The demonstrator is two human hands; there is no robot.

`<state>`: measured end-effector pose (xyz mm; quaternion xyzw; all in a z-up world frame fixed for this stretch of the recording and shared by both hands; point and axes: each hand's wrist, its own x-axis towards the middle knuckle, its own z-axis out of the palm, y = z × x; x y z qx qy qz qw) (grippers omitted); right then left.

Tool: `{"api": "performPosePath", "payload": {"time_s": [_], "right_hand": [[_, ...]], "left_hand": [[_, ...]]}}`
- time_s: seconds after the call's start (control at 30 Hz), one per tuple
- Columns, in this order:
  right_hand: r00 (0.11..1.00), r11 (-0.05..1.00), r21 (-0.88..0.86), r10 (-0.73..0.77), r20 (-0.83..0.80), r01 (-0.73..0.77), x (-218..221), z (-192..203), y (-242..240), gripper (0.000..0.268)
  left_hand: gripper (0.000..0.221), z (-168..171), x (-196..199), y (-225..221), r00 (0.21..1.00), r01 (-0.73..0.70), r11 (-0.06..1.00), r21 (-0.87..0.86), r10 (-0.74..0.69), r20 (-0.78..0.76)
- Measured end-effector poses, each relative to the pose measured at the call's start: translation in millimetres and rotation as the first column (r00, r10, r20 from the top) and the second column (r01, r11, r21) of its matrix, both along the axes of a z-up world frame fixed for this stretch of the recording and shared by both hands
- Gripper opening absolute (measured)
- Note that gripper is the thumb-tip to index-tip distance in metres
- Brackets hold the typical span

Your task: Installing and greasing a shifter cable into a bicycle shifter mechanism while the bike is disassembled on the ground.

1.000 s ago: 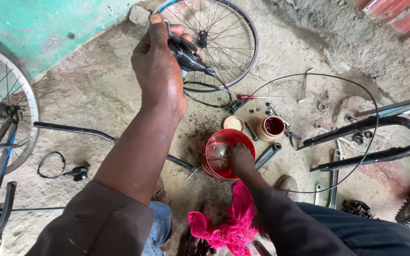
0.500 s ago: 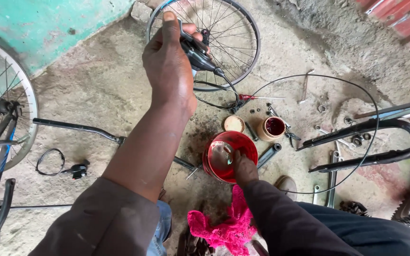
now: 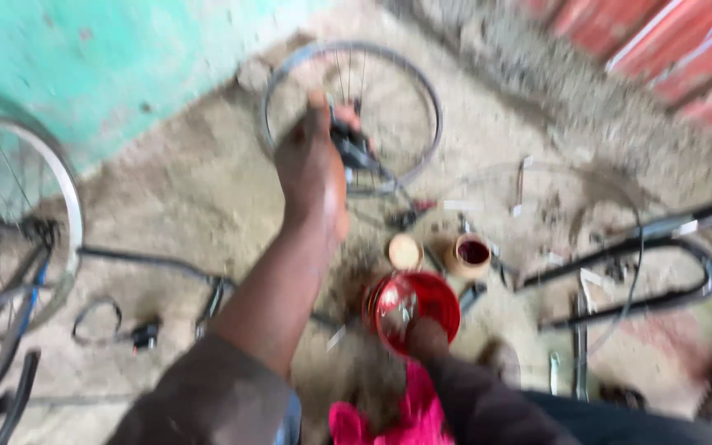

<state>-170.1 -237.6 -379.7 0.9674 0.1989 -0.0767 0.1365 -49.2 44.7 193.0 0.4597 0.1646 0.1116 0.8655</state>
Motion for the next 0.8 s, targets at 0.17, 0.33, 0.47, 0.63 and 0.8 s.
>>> {"api": "performPosePath", "payload": {"time_s": [0.17, 0.33, 0.47, 0.63, 0.8], "right_hand": [[0.941, 0.943, -0.011, 0.331, 0.065, -0.331, 45, 62, 19, 0.019], [0.977, 0.914, 0.345, 0.199, 0.077, -0.214, 68, 138, -5, 0.018], [0.918, 0.966, 0.254, 0.134, -0.373, -0.038, 71, 306, 9, 0.019], [0.828, 0.849, 0.469, 0.069, -0.557, 0.245, 60, 499, 25, 0.023], [0.836, 0.71, 0.621, 0.084, -0.543, 0.332, 63, 587, 12, 0.024]], "left_hand": [[0.044, -1, 3, 0, 0.984, 0.129, 0.981, -0.146, -0.144, -0.102], [0.05, -10, 5, 0, 0.948, 0.191, 0.968, -0.165, -0.225, -0.227], [0.044, -14, 7, 8, 0.954, 0.107, 0.967, -0.231, -0.166, -0.251], [0.037, -34, 8, 13, 0.975, -0.047, 0.993, 0.109, 0.07, -0.212], [0.038, -45, 4, 17, 0.962, 0.042, 0.955, 0.294, 0.04, -0.269]]}}
